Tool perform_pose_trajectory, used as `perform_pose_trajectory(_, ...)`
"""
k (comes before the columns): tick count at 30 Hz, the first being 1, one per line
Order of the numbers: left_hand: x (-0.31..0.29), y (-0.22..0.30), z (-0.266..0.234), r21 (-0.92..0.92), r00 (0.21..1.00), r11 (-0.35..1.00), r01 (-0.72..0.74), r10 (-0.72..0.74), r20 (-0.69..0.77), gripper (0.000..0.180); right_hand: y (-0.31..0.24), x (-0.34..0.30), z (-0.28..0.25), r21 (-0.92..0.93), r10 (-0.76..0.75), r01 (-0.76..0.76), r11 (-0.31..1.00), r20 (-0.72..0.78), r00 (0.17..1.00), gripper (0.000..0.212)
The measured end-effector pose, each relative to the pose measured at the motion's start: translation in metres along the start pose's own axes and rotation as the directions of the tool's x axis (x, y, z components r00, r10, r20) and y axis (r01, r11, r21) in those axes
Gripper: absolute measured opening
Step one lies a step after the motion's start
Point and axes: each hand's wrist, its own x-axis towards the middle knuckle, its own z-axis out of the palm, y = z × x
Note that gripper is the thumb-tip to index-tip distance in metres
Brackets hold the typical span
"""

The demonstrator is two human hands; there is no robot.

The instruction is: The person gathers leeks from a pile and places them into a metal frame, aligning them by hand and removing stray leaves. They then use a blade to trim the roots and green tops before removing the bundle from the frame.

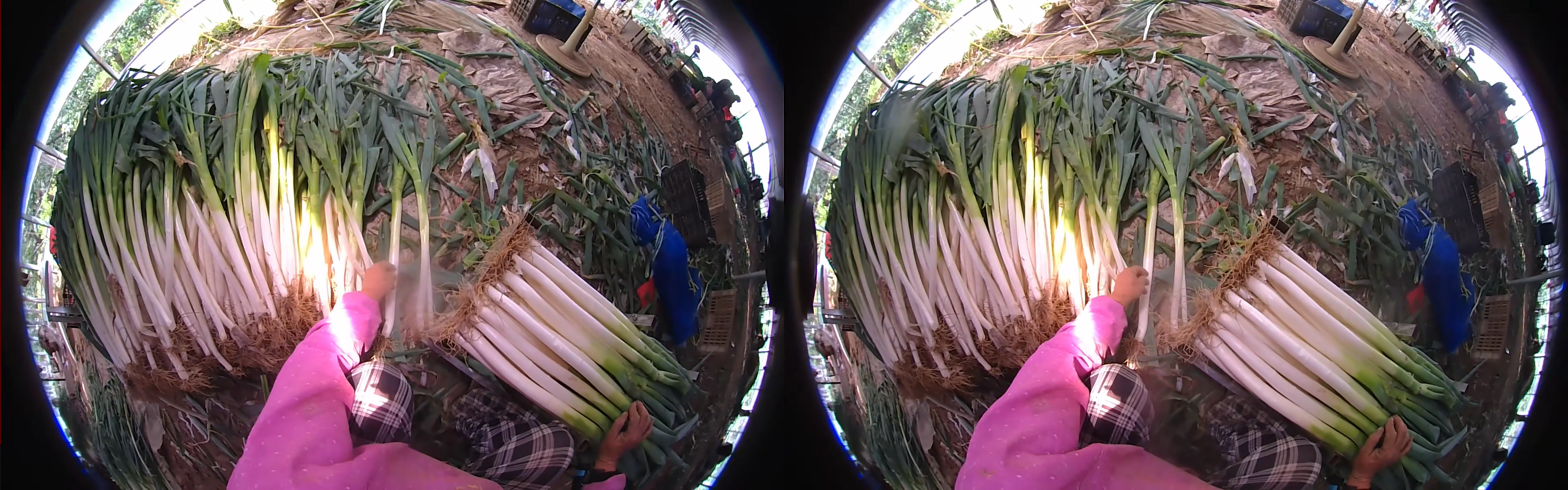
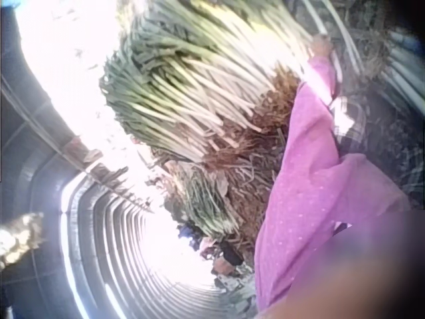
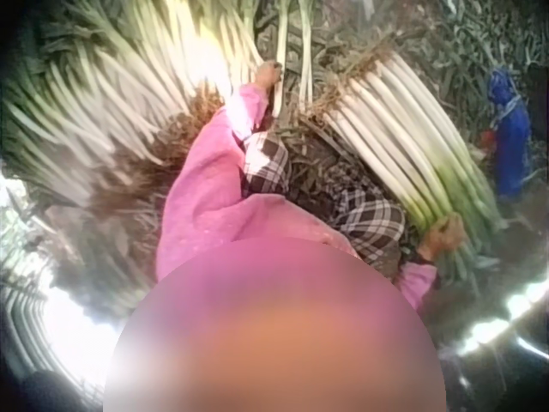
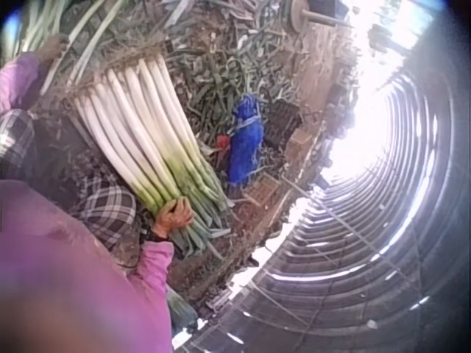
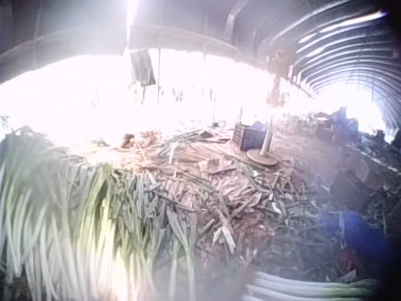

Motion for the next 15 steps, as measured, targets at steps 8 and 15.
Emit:
perform_pose_trajectory(8,-0.024,0.099,0.038,0.270,0.814,0.939,-0.211,0.016,0.581,0.038,0.008,-0.005,-0.001,-0.024,-0.030,0.030,0.999,-0.020,0.999,0.024)
perform_pose_trajectory(15,-0.019,0.052,0.039,0.097,0.910,0.991,-0.092,0.044,0.412,0.032,-0.010,0.004,-0.006,0.021,-0.024,0.024,0.999,0.001,1.000,0.022)
